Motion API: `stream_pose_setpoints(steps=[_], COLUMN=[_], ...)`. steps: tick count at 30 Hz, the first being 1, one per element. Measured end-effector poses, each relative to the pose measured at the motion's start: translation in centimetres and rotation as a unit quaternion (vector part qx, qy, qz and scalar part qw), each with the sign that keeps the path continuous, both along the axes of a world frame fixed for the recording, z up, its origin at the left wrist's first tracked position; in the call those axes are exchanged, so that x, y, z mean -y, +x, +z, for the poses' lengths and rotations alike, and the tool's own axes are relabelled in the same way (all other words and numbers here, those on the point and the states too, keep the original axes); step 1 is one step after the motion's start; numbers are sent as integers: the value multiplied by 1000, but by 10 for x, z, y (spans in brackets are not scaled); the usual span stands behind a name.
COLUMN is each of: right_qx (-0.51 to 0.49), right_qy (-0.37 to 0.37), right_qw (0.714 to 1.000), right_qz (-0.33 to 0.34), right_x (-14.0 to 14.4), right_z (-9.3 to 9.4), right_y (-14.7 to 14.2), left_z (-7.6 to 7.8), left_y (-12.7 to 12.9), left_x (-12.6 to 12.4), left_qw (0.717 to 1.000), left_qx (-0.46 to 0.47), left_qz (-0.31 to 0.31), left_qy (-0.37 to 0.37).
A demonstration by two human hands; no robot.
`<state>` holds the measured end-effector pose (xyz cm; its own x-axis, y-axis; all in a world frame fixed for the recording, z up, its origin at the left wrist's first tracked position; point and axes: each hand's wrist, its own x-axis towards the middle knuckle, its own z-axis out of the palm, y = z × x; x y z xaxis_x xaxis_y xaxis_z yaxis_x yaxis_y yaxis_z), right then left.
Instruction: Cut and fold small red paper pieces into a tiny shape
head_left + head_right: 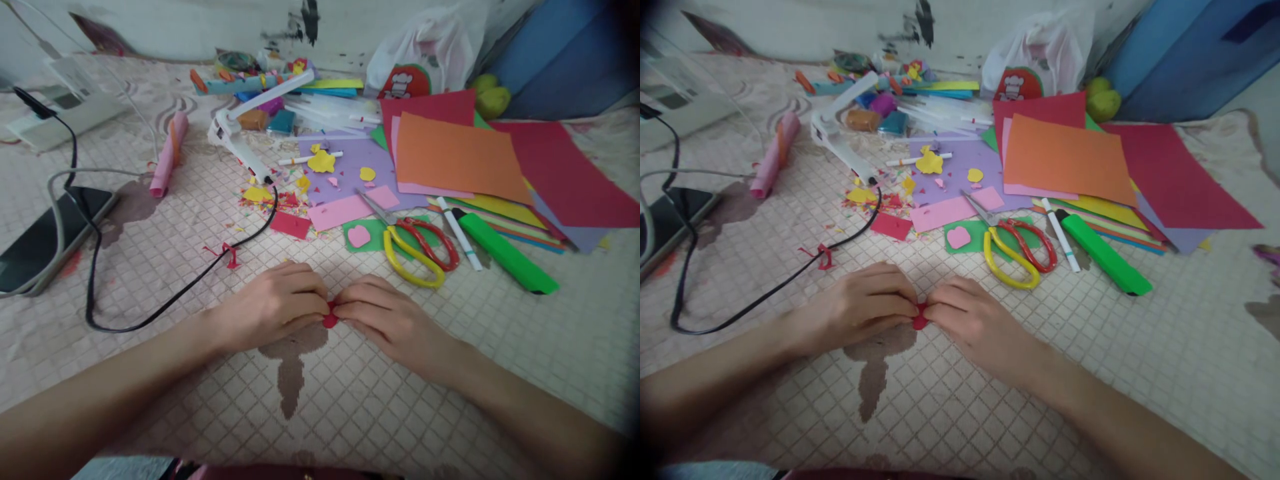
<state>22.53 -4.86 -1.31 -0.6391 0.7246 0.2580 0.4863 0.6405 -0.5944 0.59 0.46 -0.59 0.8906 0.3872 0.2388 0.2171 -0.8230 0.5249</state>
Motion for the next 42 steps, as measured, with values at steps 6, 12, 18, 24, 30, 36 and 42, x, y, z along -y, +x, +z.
stream_pose_setpoints(steps=[6, 12, 18, 24, 30, 36, 42], right_qx=[9, 6, 8, 8, 12, 16, 16], right_qy=[-6, -13, -5, 2, -1, -8, -12], right_qw=[1000, 1000, 1000, 1000, 1000, 1000, 1000], right_qz=[-1, -2, -4, -5, -4, -3, 0], right_x=[0, 0, 0, 0, 0, 0, 0], right_z=[0, 1, 0, 0, 1, 1, 1], right_y=[0, 0, 0, 0, 0, -1, -1], left_z=[0, 2, 1, 0, 2, 1, 2], left_y=[-1, 0, 0, -1, 0, -1, 0], left_x=[1, 2, 3, 4, 5, 5, 5], left_qw=[1000, 1000, 1000, 999, 999, 999, 999], left_qx=[1, -7, -19, -26, -30, -33, -35], left_qz=[8, 11, 14, 20, 24, 23, 28], left_qy=[-4, -4, 1, 8, 9, 12, 10])
